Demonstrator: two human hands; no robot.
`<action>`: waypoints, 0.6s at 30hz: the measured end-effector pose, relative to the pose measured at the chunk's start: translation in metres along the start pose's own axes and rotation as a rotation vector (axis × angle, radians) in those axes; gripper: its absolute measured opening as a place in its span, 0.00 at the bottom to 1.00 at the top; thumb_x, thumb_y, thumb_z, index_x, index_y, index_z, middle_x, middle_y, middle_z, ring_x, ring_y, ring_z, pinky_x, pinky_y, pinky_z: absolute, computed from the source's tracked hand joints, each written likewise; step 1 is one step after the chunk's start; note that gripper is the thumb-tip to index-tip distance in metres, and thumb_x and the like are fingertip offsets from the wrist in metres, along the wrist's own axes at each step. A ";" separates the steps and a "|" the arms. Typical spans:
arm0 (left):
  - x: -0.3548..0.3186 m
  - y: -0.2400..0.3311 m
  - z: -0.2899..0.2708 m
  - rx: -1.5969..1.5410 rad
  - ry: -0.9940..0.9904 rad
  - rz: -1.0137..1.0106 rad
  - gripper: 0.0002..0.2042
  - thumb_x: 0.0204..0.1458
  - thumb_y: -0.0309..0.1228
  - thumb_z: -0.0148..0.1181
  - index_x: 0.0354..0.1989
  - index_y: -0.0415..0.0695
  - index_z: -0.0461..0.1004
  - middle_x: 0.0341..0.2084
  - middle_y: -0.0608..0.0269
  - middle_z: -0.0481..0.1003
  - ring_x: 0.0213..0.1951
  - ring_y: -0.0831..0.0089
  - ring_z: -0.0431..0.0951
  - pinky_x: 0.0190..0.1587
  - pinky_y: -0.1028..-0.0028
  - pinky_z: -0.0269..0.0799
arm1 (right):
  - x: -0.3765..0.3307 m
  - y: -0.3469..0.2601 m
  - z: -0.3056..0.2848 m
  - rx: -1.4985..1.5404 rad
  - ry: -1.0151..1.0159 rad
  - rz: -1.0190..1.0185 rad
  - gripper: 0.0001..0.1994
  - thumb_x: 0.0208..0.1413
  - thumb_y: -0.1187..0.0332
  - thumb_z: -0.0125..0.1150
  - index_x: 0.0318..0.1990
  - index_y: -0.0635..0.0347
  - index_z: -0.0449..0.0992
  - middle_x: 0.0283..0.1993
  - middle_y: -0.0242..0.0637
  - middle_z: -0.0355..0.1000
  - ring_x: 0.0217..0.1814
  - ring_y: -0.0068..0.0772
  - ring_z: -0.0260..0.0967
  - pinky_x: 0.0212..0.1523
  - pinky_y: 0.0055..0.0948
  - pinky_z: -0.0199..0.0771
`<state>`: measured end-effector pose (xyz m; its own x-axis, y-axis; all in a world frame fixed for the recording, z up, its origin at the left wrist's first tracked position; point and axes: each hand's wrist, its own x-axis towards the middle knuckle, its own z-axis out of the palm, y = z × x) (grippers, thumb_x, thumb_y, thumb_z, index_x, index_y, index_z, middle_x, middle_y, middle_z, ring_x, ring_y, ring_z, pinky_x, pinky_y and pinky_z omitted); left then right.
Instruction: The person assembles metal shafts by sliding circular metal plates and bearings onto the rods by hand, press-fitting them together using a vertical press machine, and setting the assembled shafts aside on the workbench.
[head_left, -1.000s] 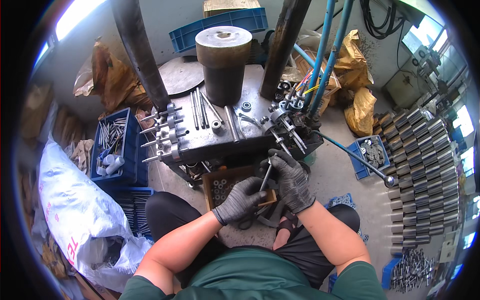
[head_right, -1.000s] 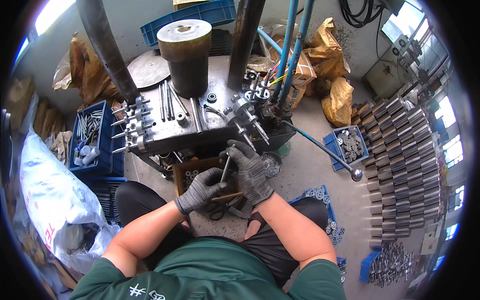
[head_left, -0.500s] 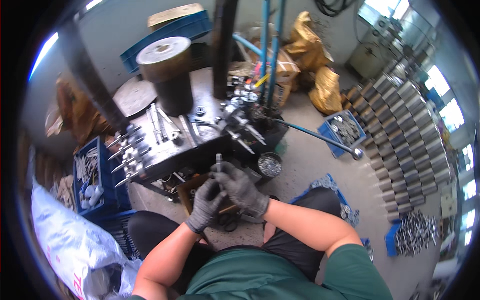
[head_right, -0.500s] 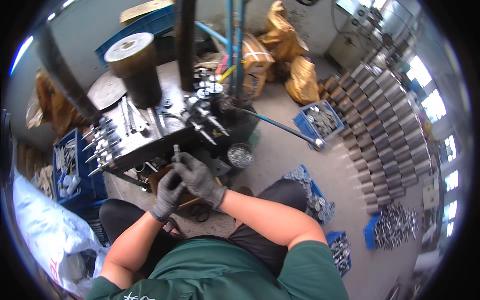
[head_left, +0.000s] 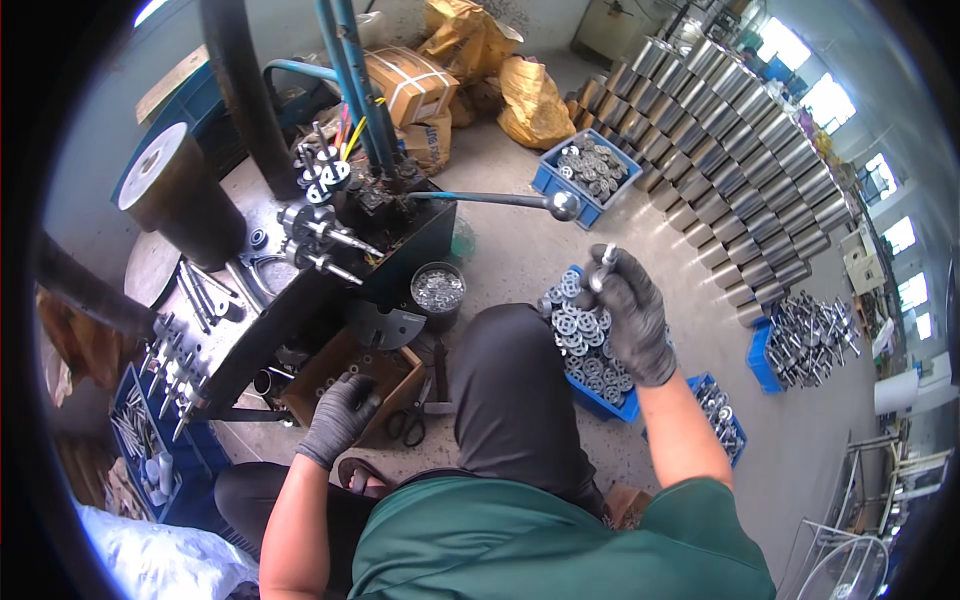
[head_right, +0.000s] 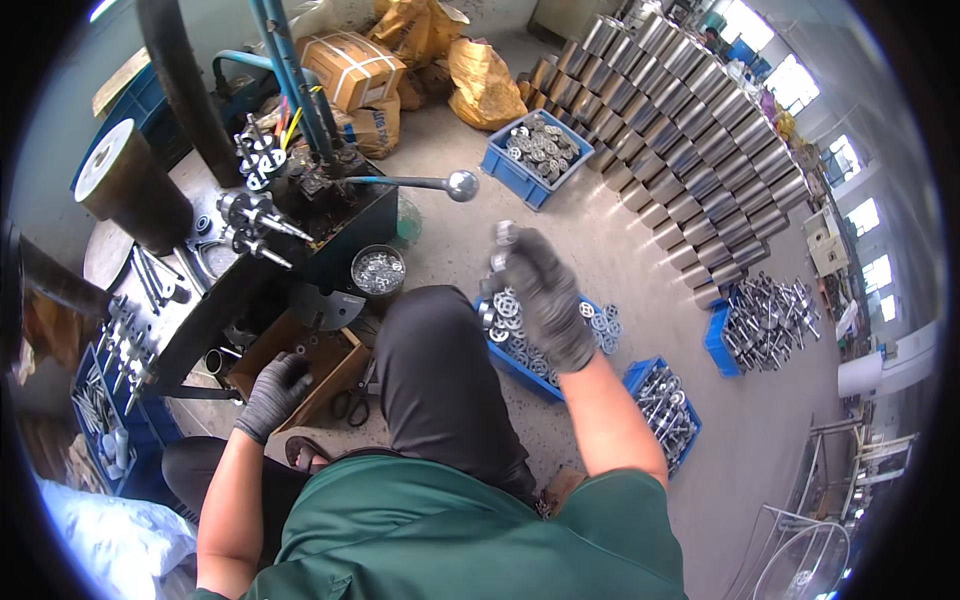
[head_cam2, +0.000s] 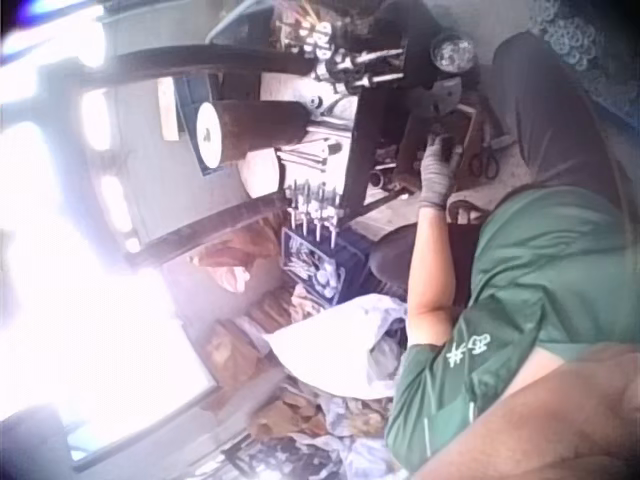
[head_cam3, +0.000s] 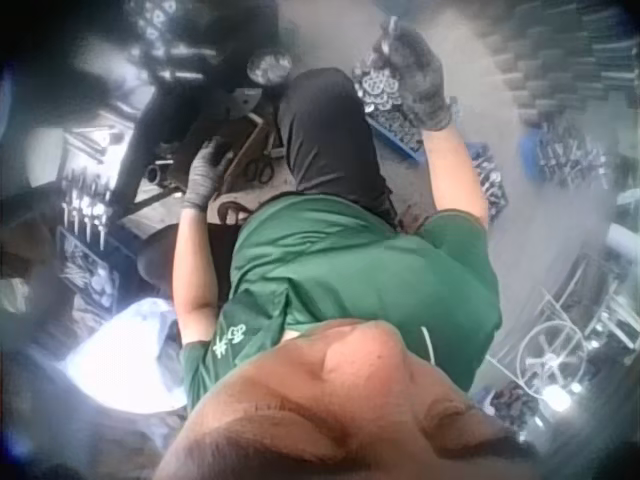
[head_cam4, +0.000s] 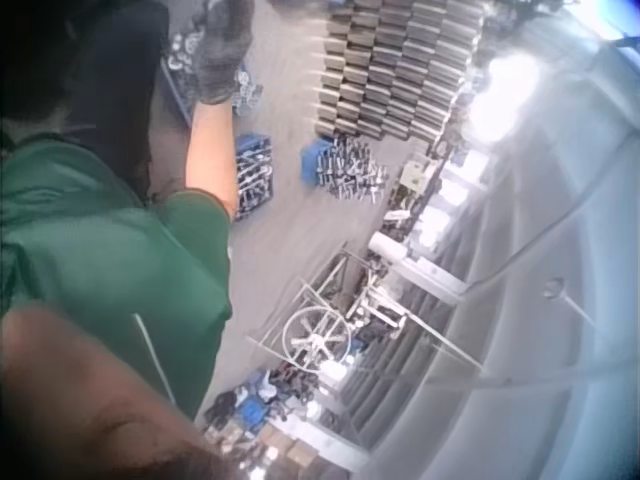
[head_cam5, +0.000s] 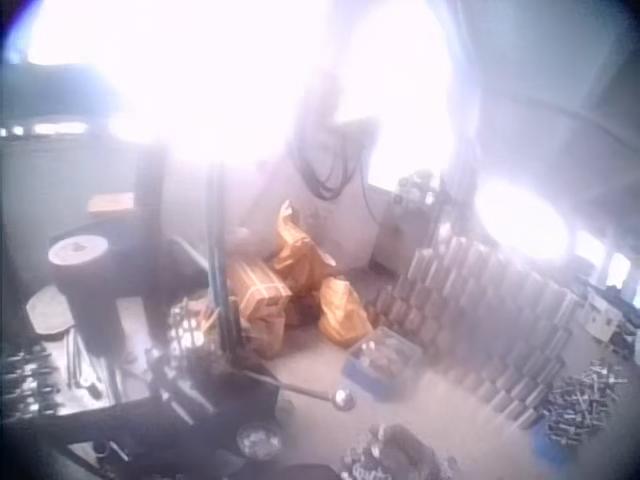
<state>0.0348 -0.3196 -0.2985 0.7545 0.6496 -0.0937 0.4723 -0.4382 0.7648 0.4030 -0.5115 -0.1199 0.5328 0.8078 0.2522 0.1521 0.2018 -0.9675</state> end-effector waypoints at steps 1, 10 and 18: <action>0.000 0.001 0.003 0.002 -0.012 0.005 0.16 0.55 0.34 0.67 0.49 0.41 0.79 0.44 0.46 0.78 0.47 0.48 0.80 0.51 0.57 0.77 | -0.002 0.026 -0.041 -0.125 0.072 0.139 0.21 0.70 0.57 0.59 0.61 0.62 0.75 0.41 0.34 0.76 0.35 0.22 0.72 0.42 0.25 0.75; -0.006 -0.035 0.021 0.221 -0.201 -0.087 0.16 0.53 0.34 0.68 0.48 0.40 0.80 0.42 0.45 0.79 0.48 0.47 0.80 0.51 0.57 0.76 | -0.113 0.242 -0.265 -0.564 0.327 0.744 0.17 0.57 0.63 0.66 0.50 0.64 0.82 0.34 0.38 0.80 0.33 0.28 0.77 0.34 0.29 0.77; -0.015 -0.030 0.019 0.252 -0.159 -0.156 0.15 0.55 0.34 0.67 0.47 0.39 0.80 0.40 0.44 0.81 0.45 0.46 0.80 0.51 0.56 0.77 | -0.090 0.259 -0.253 -1.267 0.070 0.719 0.17 0.53 0.63 0.61 0.50 0.47 0.85 0.49 0.48 0.81 0.52 0.49 0.80 0.57 0.43 0.78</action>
<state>0.0175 -0.3278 -0.3323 0.7162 0.6248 -0.3107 0.6707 -0.4934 0.5538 0.6050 -0.6724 -0.3892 0.8418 0.4863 -0.2343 0.4379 -0.8690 -0.2303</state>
